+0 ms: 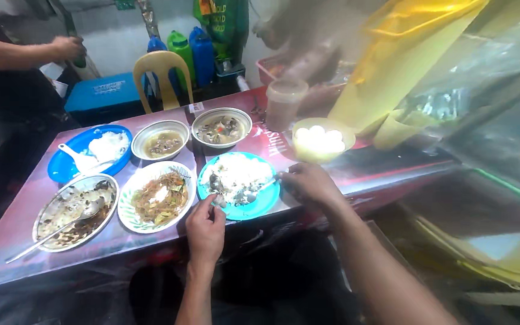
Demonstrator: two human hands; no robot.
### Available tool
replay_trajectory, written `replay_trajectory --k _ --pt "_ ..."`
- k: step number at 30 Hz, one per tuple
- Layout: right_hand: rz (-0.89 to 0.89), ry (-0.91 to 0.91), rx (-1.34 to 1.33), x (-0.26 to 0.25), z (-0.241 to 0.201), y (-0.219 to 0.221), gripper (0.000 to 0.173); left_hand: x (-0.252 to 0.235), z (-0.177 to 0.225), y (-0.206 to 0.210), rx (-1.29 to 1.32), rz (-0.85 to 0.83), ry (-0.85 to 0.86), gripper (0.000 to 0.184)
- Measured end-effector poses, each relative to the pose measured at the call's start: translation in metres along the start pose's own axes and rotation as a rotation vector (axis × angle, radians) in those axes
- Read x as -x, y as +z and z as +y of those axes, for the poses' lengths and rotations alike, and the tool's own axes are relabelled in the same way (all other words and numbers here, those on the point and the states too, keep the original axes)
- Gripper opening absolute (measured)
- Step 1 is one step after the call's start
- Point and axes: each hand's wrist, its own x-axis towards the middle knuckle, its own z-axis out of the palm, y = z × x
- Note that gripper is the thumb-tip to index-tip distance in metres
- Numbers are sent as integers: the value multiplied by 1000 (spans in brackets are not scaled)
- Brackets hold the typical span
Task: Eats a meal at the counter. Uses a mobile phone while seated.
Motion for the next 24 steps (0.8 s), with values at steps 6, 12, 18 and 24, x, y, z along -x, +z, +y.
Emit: replay_trajectory --k 6,12,18,24 --pt "110 -144 -264 5 10 14 18 -23 32 -12 -517 -376 -191 38" --pt "275 -386 -256 18 26 29 19 -32 40 -11 -617 -483 -218 31" --pt "215 -524 -149 14 32 29 33 -28 41 -12 -485 -350 -150 30" --pt "199 -498 -155 19 30 26 29 -29 49 -26 -243 -295 -147 31"
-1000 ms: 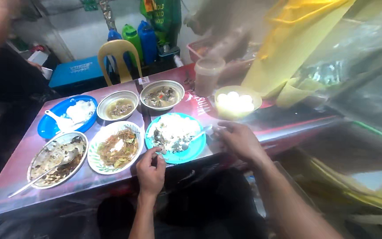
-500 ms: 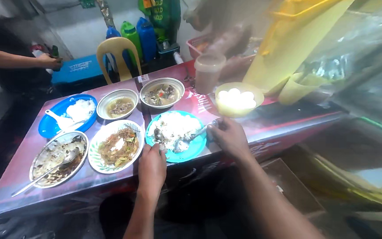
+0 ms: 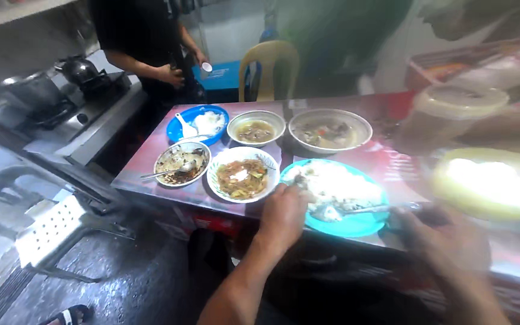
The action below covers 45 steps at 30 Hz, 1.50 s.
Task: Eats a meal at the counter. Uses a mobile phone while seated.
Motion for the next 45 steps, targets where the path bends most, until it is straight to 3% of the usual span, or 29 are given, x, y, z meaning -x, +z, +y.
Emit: replay_trajectory --k 10,16,24,30,35,37,41,43,45 --pt "-60 131 42 -8 -3 -2 32 41 -6 11 1105 78 -84 22" --pt "-48 179 123 -15 -2 -1 29 36 -1 19 1335 53 -75 21" --pt "-22 227 232 -18 -3 1 37 11 -20 6 1310 63 -103 21" --pt "15 212 210 -19 -8 1 34 0 -25 5 810 130 -49 20" --pt "-28 230 173 -16 -24 -3 36 4 -18 25 790 164 -25 16" --pt "78 222 126 -13 -22 -5 34 6 -18 39 702 205 27 15" --pt "501 19 -31 16 8 -7 23 4 -23 58 430 348 228 19" --pt "569 -38 68 56 25 -17 24 3 -25 63 401 393 301 21" --pt "528 4 278 108 48 -28 26 2 -25 66 388 409 313 22"
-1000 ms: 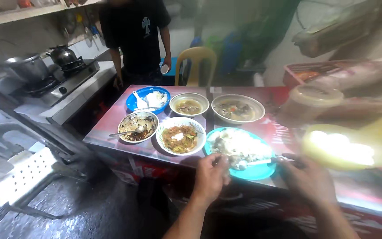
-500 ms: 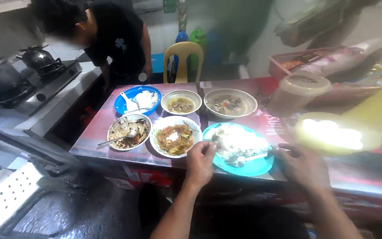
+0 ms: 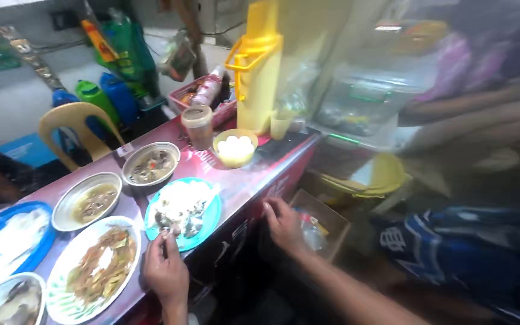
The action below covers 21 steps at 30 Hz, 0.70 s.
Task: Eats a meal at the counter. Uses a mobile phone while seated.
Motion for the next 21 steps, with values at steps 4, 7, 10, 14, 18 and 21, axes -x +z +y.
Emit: replay_trajectory --k 4,7,10,14,18,21 --pt "-492 355 402 101 47 -64 52 -4 -2 -9 -4 -32 -67 22" --pt "-653 704 434 163 45 -92 91 -7 0 -14 30 -105 -148 22" --pt "-687 783 452 177 26 -86 118 -7 0 -17 -26 -145 -142 24" --pt "-736 759 559 173 18 -71 120 -12 2 -21 -53 -182 -174 26" --pt "-734 715 597 173 20 -73 109 -16 3 -26 28 -210 -223 23" --pt "-644 579 439 183 20 -99 87 -16 7 -29 -10 -240 -195 20"
